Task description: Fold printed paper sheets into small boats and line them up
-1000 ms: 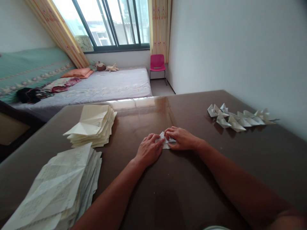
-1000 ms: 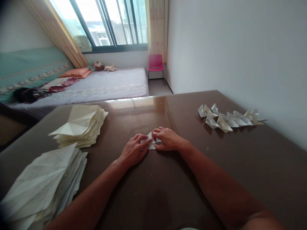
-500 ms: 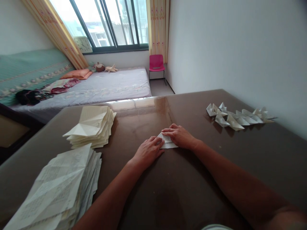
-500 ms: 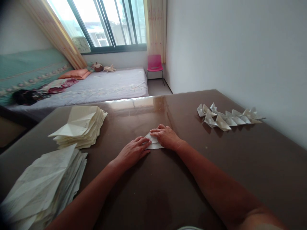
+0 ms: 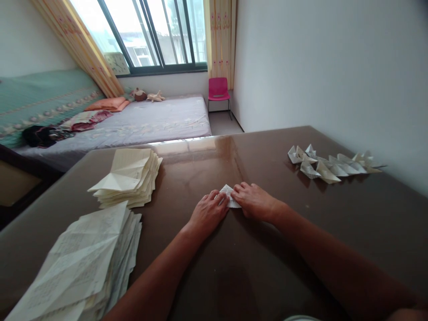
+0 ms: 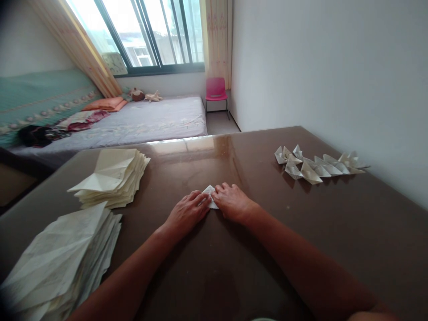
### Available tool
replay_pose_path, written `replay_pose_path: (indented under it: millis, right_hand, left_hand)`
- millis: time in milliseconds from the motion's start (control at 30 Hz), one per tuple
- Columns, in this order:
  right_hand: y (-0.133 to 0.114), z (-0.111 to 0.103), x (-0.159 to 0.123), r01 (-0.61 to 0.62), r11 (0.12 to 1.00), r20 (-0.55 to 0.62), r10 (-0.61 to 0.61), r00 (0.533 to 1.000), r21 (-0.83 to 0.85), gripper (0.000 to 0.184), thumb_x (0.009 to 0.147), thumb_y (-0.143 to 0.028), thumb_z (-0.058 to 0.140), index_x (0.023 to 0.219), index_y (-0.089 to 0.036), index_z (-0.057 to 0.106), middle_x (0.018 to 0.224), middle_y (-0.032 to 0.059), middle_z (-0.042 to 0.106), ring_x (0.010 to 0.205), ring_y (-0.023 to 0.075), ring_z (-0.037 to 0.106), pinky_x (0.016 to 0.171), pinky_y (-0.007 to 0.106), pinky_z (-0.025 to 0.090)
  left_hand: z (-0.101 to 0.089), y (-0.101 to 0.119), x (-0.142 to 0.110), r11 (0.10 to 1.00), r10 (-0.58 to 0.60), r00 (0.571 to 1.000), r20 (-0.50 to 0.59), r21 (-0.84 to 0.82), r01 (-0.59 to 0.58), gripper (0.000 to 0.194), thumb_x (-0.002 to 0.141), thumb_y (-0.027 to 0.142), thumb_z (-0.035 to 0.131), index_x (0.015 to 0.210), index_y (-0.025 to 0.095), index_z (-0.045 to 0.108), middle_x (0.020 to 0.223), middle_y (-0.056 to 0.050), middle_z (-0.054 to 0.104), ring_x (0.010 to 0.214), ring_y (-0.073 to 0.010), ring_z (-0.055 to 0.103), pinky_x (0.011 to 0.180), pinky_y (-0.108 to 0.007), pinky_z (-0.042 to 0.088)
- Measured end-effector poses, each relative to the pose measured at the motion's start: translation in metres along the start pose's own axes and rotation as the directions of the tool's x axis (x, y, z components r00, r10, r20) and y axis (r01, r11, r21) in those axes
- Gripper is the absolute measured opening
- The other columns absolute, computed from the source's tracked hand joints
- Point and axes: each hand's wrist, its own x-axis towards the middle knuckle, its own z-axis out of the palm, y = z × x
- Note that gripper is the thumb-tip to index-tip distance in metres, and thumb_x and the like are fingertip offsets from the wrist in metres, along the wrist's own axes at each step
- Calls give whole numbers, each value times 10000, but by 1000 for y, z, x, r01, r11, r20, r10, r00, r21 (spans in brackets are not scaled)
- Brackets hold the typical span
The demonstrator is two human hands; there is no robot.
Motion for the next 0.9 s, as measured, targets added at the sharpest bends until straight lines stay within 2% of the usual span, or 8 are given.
replay_pose_path:
  millis: [200, 333, 500, 667, 900]
  right_hand:
    - [4, -8, 2, 90, 986, -37, -85, 996, 143, 317, 718, -327, 687, 990, -177, 623, 1018, 127, 635, 960, 269, 550, 784, 363, 441]
    - [12, -2, 8, 108, 963, -63, -95, 993, 248, 209, 731, -229, 678, 934, -182, 659, 947, 93, 651, 876, 217, 584, 773, 307, 433]
    - [24, -1, 9, 81, 912, -10, -84, 996, 401, 93, 791, -189, 619, 817, -205, 707, 853, 41, 663, 756, 160, 612, 684, 240, 412]
    - [23, -4, 7, 91, 928, -26, -87, 996, 362, 115, 735, -273, 699, 842, -235, 719, 867, 31, 666, 767, 176, 610, 666, 245, 396]
    - [22, -1, 8, 110, 924, -33, -105, 994, 367, 94, 790, -213, 611, 778, -224, 703, 853, 25, 666, 747, 156, 607, 657, 240, 374]
  left_hand:
    - [3, -5, 1, 998, 31, 999, -36, -55, -33, 299, 953, 288, 422, 1215, 231, 553, 1111, -62, 624, 1075, -205, 526, 916, -363, 474]
    - [2, -7, 1, 995, 31, 998, -47, -91, -36, 295, 953, 293, 415, 1179, 228, 592, 1087, -67, 634, 1058, -200, 530, 939, -370, 472]
    - [0, -9, 1, 992, 41, 998, -38, -114, -46, 292, 950, 301, 419, 1153, 231, 616, 1076, -59, 640, 1040, -196, 534, 942, -364, 472]
    - [1, -9, 0, 993, 35, 999, -36, -113, -39, 309, 957, 308, 398, 1163, 226, 614, 1114, -53, 636, 1049, -198, 526, 939, -361, 471]
    - [1, -7, -1, 995, 24, 999, -41, -95, -28, 308, 948, 315, 412, 1175, 237, 606, 1129, -58, 630, 1057, -209, 523, 926, -375, 467]
